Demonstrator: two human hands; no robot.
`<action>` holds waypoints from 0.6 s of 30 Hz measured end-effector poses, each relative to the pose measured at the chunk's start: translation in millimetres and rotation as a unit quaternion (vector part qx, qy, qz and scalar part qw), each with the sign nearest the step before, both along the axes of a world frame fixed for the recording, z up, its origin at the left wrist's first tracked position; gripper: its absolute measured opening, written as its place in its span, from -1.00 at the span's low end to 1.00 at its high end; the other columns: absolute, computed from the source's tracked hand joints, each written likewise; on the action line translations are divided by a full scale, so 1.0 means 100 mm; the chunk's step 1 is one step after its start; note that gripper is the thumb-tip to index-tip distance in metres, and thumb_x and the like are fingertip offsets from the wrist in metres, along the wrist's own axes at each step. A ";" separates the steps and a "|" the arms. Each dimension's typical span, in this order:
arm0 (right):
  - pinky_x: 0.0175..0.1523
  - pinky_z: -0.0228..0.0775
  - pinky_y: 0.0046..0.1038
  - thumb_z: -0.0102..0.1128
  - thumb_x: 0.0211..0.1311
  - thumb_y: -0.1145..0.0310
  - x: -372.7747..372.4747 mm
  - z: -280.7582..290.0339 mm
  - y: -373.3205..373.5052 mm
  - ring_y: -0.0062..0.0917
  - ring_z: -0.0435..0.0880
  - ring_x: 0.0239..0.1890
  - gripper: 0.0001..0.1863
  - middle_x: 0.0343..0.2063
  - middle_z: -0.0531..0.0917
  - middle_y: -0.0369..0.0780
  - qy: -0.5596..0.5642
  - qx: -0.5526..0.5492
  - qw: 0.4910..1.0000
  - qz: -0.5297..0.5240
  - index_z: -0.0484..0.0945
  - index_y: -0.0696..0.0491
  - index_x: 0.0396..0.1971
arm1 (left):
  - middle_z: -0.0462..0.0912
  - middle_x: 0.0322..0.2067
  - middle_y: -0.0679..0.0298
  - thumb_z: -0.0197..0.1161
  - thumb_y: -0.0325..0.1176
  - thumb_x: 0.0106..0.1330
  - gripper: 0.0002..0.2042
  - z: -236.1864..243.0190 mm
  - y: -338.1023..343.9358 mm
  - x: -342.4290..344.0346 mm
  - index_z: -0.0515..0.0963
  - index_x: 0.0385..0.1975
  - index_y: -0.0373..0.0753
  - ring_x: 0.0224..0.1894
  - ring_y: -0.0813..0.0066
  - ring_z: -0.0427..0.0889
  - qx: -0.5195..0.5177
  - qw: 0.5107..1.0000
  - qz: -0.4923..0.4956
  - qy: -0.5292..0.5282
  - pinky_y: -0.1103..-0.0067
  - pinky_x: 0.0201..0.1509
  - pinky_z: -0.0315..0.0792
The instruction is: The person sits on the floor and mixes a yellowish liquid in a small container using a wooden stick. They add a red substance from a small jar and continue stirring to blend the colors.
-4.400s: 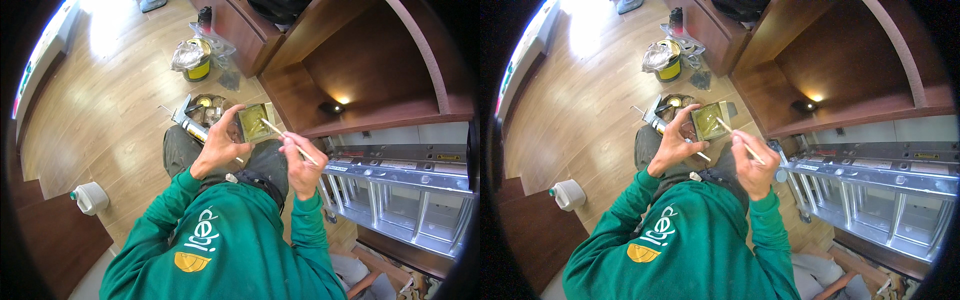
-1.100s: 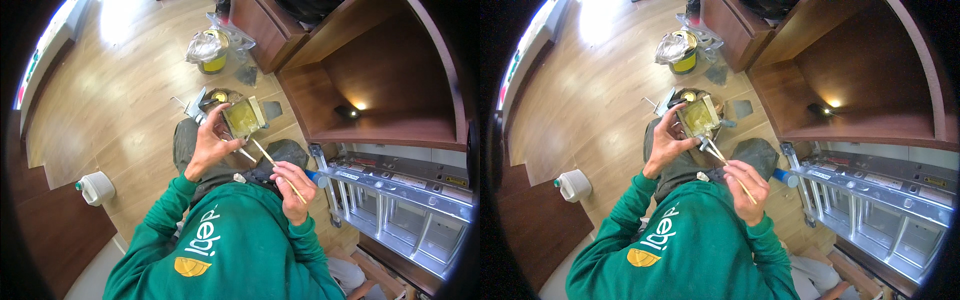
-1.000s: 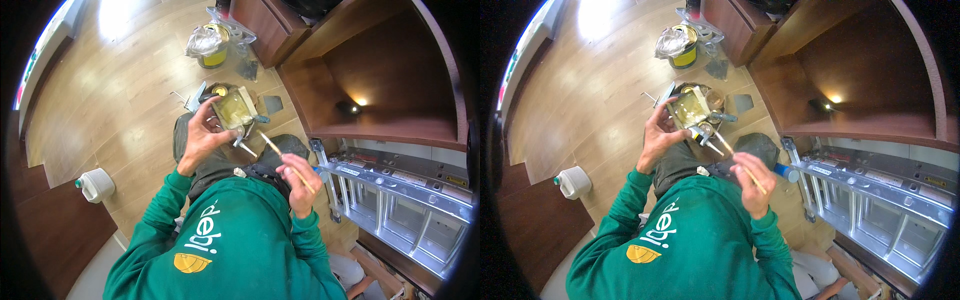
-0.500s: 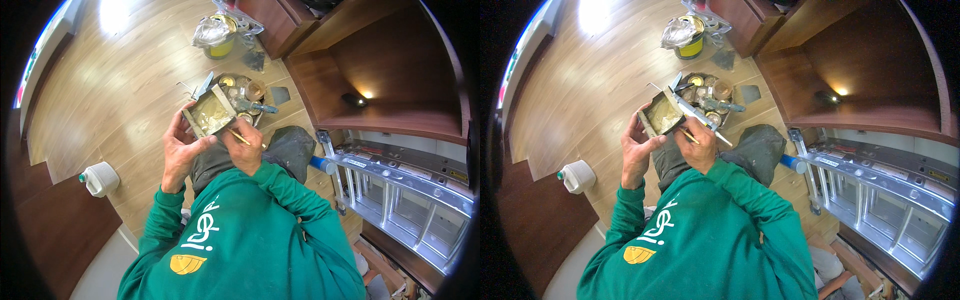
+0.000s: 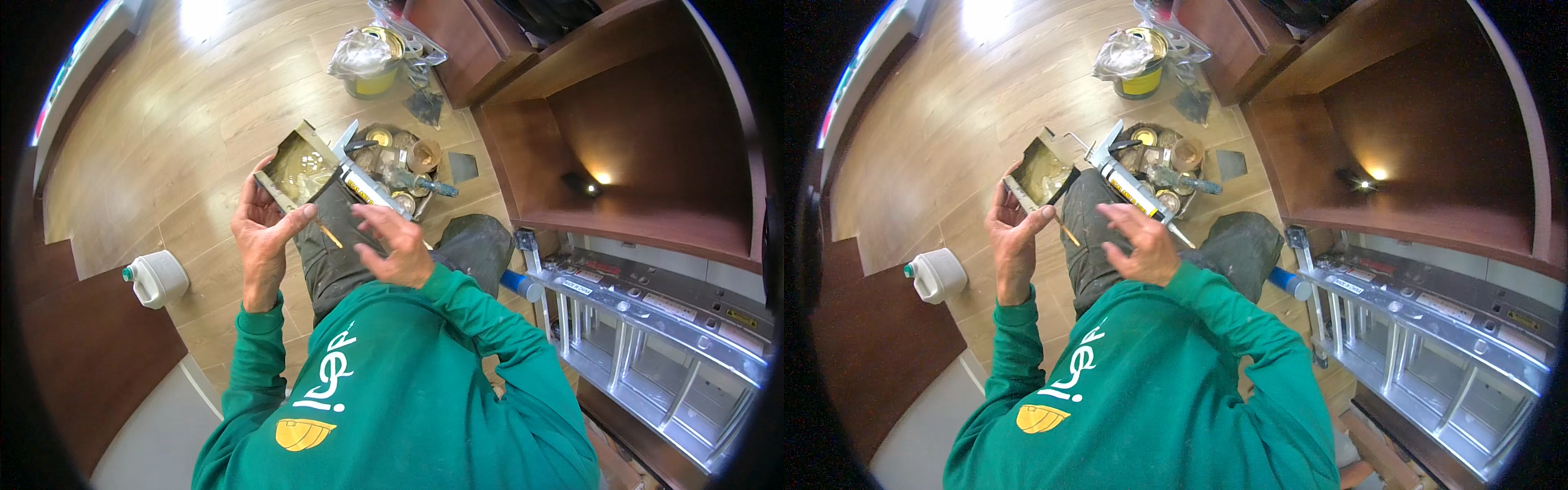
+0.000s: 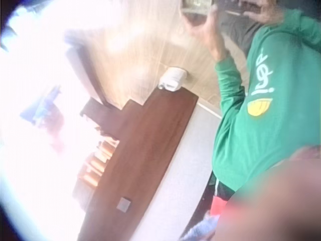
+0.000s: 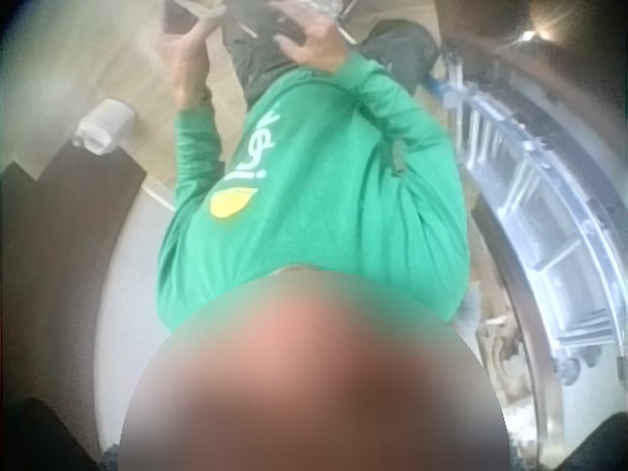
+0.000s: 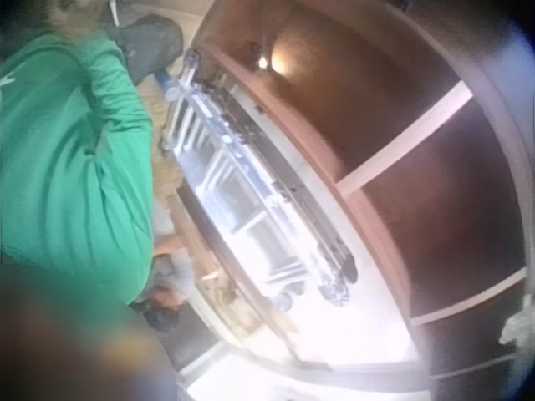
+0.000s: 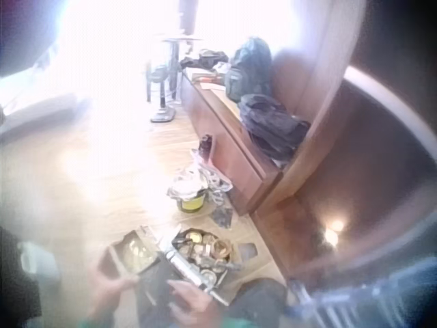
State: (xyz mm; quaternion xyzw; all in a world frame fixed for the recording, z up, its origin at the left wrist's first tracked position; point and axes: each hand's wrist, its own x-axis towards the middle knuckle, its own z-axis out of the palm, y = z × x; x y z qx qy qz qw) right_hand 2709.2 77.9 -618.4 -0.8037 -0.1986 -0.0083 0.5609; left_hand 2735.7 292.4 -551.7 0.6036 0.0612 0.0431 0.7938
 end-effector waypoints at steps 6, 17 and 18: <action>-0.10 0.63 -0.35 0.45 0.09 0.29 0.53 -0.77 -0.89 -0.36 0.79 -0.24 -0.48 -0.08 0.72 -0.06 0.208 -0.110 0.937 -0.259 0.61 0.17 0.06 | 0.64 0.05 0.07 0.50 -0.62 0.07 -0.21 0.06 0.11 0.02 0.29 0.36 -0.39 0.10 0.35 0.66 0.077 0.997 0.029 0.000 0.46 0.22 0.54; 0.37 0.34 -0.17 0.60 -0.10 0.09 1.29 -1.76 -1.33 -0.07 0.45 0.30 0.02 0.23 0.47 0.09 0.175 -0.255 0.928 -0.207 0.28 0.15 0.37 | 0.68 -0.01 0.10 0.51 -0.60 0.05 -0.20 0.14 0.02 0.19 0.30 0.37 -0.39 0.07 0.37 0.66 0.132 0.990 0.047 0.032 0.48 0.21 0.51; 0.43 0.26 -0.16 0.65 -0.17 0.10 1.32 -1.81 -1.28 -0.03 0.36 0.35 0.16 0.31 0.35 0.09 0.165 -0.256 0.935 -0.185 0.14 0.14 0.43 | 0.68 -0.02 0.10 0.51 -0.60 0.05 -0.20 0.14 0.02 0.21 0.30 0.37 -0.39 0.06 0.37 0.67 0.138 0.989 0.045 0.035 0.48 0.20 0.51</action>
